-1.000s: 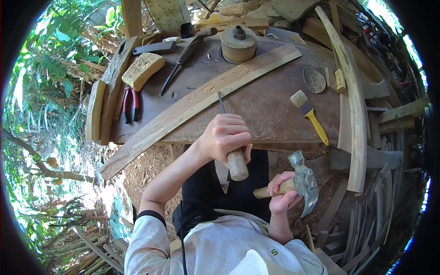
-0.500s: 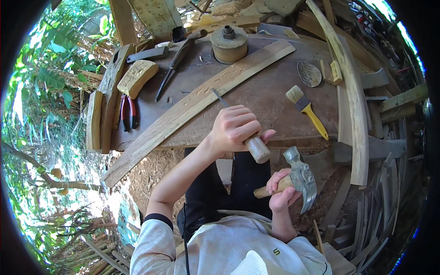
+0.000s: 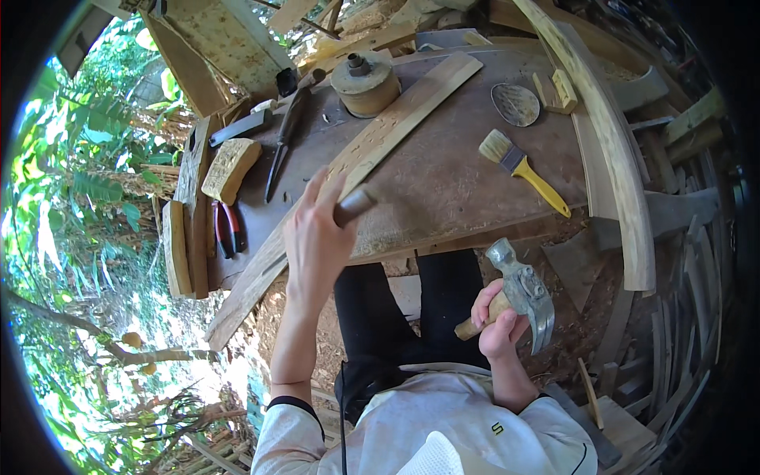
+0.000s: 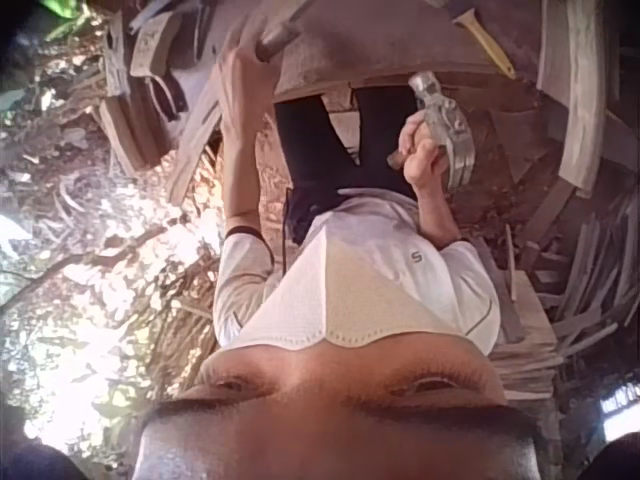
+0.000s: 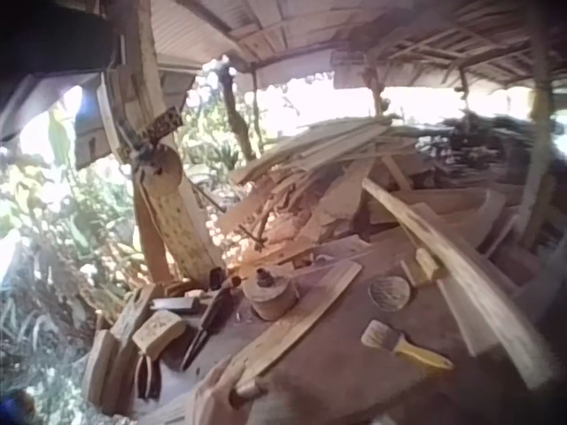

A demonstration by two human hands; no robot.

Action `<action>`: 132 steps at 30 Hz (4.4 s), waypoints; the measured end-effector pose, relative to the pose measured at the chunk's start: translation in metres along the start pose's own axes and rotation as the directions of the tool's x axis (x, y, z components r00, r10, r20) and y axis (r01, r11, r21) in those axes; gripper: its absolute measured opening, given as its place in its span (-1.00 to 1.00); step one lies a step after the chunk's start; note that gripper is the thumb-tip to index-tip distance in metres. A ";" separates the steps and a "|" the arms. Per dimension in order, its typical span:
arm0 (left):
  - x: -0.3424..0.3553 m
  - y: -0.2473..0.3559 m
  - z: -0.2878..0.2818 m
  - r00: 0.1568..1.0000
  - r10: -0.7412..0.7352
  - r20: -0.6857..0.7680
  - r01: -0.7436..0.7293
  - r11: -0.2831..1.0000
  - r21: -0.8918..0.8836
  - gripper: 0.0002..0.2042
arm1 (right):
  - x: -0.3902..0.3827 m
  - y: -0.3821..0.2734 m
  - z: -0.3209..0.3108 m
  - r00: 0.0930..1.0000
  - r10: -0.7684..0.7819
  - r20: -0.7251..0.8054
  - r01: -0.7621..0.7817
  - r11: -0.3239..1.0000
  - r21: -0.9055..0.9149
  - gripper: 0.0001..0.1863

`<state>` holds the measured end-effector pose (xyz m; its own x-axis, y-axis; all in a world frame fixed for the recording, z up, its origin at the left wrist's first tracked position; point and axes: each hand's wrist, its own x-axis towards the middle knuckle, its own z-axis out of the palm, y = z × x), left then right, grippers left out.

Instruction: The person uses a hammer and a chisel to carve a long, thin piece of wood on a workbench. After carving, the person picks up a sanding block and smooths the surface of the wood by hand.

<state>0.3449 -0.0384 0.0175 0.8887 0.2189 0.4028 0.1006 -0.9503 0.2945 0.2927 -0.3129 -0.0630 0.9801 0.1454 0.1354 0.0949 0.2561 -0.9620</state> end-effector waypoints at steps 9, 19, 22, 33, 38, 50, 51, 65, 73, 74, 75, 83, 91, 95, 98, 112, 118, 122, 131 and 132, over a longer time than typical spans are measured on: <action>-0.004 -0.041 0.020 0.968 -0.089 0.236 0.095 0.995 -0.012 -0.35 | -0.005 0.007 -0.004 0.996 0.057 0.069 -0.056 0.998 -0.027 -0.30; 0.006 -0.045 0.023 0.975 -0.062 0.213 0.066 0.998 -0.010 -0.37 | 0.000 0.001 -0.005 0.997 0.069 0.040 -0.069 0.998 0.011 -0.31; 0.010 -0.044 0.023 0.972 -0.081 0.220 0.085 0.996 -0.008 -0.39 | 0.000 0.001 -0.006 0.997 0.070 0.023 -0.071 0.997 0.036 -0.32; 0.011 -0.003 0.017 0.986 0.158 -0.055 -0.163 0.981 -0.107 -0.83 | 0.002 -0.005 -0.009 0.997 0.071 0.011 -0.072 0.997 0.041 -0.32; 0.029 0.036 0.029 0.696 0.666 -0.269 -0.718 0.635 -0.285 -0.72 | 0.003 -0.006 -0.010 0.998 0.057 0.005 -0.058 0.996 0.071 -0.30; 0.060 0.073 0.080 0.529 0.758 -0.382 -0.806 0.308 -0.505 -0.71 | 0.008 -0.002 -0.016 0.998 0.020 -0.062 -0.017 0.998 0.053 -0.30; 0.062 0.075 0.081 0.527 0.750 -0.399 -0.802 0.284 -0.526 -0.70 | 0.009 -0.003 -0.017 0.998 0.012 -0.061 -0.009 0.999 0.051 -0.30; 0.066 0.073 0.082 0.726 0.436 -0.532 -0.687 0.421 -0.592 -0.76 | 0.010 -0.015 -0.028 0.970 -0.227 0.080 0.237 0.959 -0.152 -0.36; 0.065 0.078 0.081 0.774 0.299 -0.557 -0.627 0.477 -0.615 -0.76 | 0.022 -0.051 -0.002 0.882 -0.429 0.194 0.470 0.830 -0.302 -0.45; 0.065 0.076 0.081 0.776 0.287 -0.562 -0.624 0.475 -0.620 -0.76 | 0.027 -0.053 0.004 0.883 -0.420 0.212 0.469 0.820 -0.328 -0.43; 0.065 0.075 0.081 0.777 0.274 -0.566 -0.622 0.475 -0.623 -0.76 | 0.032 -0.061 0.011 0.920 -0.335 0.204 0.392 0.795 -0.462 -0.49; 0.058 0.070 0.080 0.771 0.235 -0.593 -0.624 0.466 -0.627 -0.75 | 0.019 -0.028 -0.015 0.900 -0.345 0.267 0.436 0.711 -0.551 -0.67; 0.053 0.068 0.091 0.723 0.310 -0.618 -0.688 0.413 -0.597 -0.71 | 0.001 0.013 -0.029 0.929 -0.299 0.217 0.369 0.789 -0.492 -0.74; 0.051 0.068 0.093 0.726 0.321 -0.608 -0.684 0.429 -0.590 -0.71 | 0.013 0.020 -0.016 0.762 -0.612 0.209 0.647 0.736 -0.202 -0.78; 0.052 0.066 0.094 0.712 0.355 -0.606 -0.701 0.418 -0.578 -0.71 | 0.014 -0.007 -0.015 0.834 -0.478 0.275 0.551 0.704 -0.448 -0.72; 0.050 0.067 0.098 0.709 0.443 -0.549 -0.703 0.390 -0.594 -0.72 | 0.002 0.025 -0.018 0.897 -0.390 0.208 0.438 0.724 -0.533 -0.57; 0.053 0.072 0.101 0.696 0.477 -0.537 -0.711 0.353 -0.608 -0.71 | 0.011 0.037 -0.020 0.722 -0.663 0.197 0.689 0.666 -0.286 -0.67; 0.049 0.071 0.101 0.697 0.493 -0.521 -0.709 0.367 -0.602 -0.69 | 0.000 0.023 -0.018 0.828 -0.523 0.202 0.555 0.713 -0.428 -0.79; 0.051 0.072 0.107 0.676 0.565 -0.472 -0.716 0.355 -0.601 -0.69 | 0.004 0.019 -0.021 0.868 -0.445 0.221 0.484 0.657 -0.578 -0.76; 0.050 0.068 0.106 0.688 0.562 -0.459 -0.707 0.378 -0.597 -0.69 | 0.011 0.008 -0.019 0.880 -0.364 0.304 0.468 0.559 -0.685 -0.75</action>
<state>0.4437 -0.1155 -0.0338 0.4628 -0.2823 0.8403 -0.8577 -0.3821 0.3440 0.3072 -0.3273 -0.0733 0.7752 0.3259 0.5411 0.6309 -0.4431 -0.6369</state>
